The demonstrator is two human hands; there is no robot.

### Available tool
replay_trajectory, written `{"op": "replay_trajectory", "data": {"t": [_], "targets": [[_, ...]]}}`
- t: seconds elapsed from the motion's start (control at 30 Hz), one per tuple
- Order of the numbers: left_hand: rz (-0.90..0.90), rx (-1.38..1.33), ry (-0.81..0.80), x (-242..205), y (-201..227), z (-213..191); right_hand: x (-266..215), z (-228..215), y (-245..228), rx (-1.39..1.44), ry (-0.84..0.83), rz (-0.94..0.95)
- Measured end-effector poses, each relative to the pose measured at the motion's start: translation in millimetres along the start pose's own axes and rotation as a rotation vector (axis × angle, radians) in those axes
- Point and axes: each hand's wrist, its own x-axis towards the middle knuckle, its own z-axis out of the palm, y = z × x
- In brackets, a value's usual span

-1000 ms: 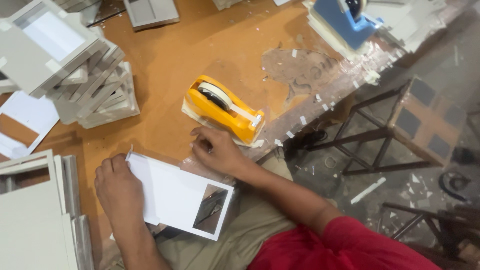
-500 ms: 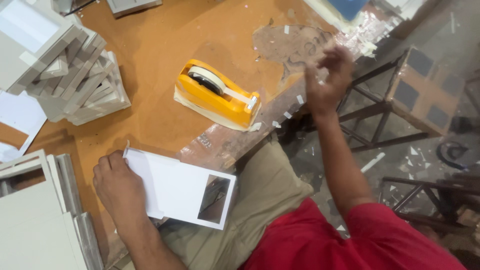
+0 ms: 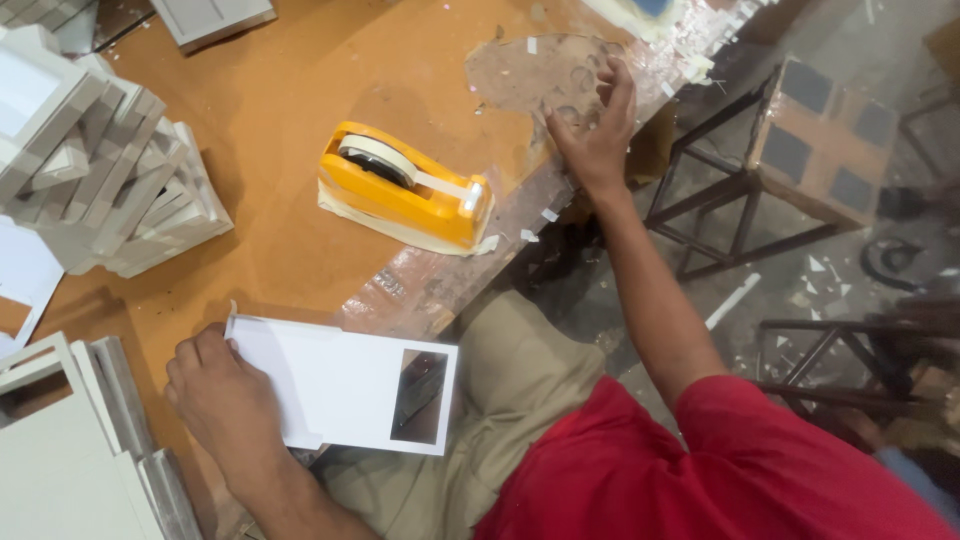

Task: The person assembles white rectangular frames by folding and taping edges with a handheld tape dispenser. They repeatedly pick frames from a stack, fold the flaps, apply tape to secure corners, and set the finished frames aside on the table.

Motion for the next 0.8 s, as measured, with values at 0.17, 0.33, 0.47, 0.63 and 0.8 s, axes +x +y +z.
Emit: {"op": "replay_trajectory", "data": {"t": [0.17,0.33,0.47,0.63,0.8], "targets": [[0.006,0.008,0.011,-1,0,0,0,3,0,0.008,0.018,0.021],[-0.005,-0.005,0.02,-2,-2,3,-1,2,-3,-0.011,-0.006,0.002],[-0.013,0.0,0.009,-3,-4,4,0,2,-5,-0.036,-0.022,-0.018],[-0.008,0.022,0.007,-3,-4,4,1,2,-9,-0.076,-0.044,0.037],[-0.025,0.005,-0.009,-1,-1,2,-2,2,-15,-0.106,-0.068,0.056]]}}
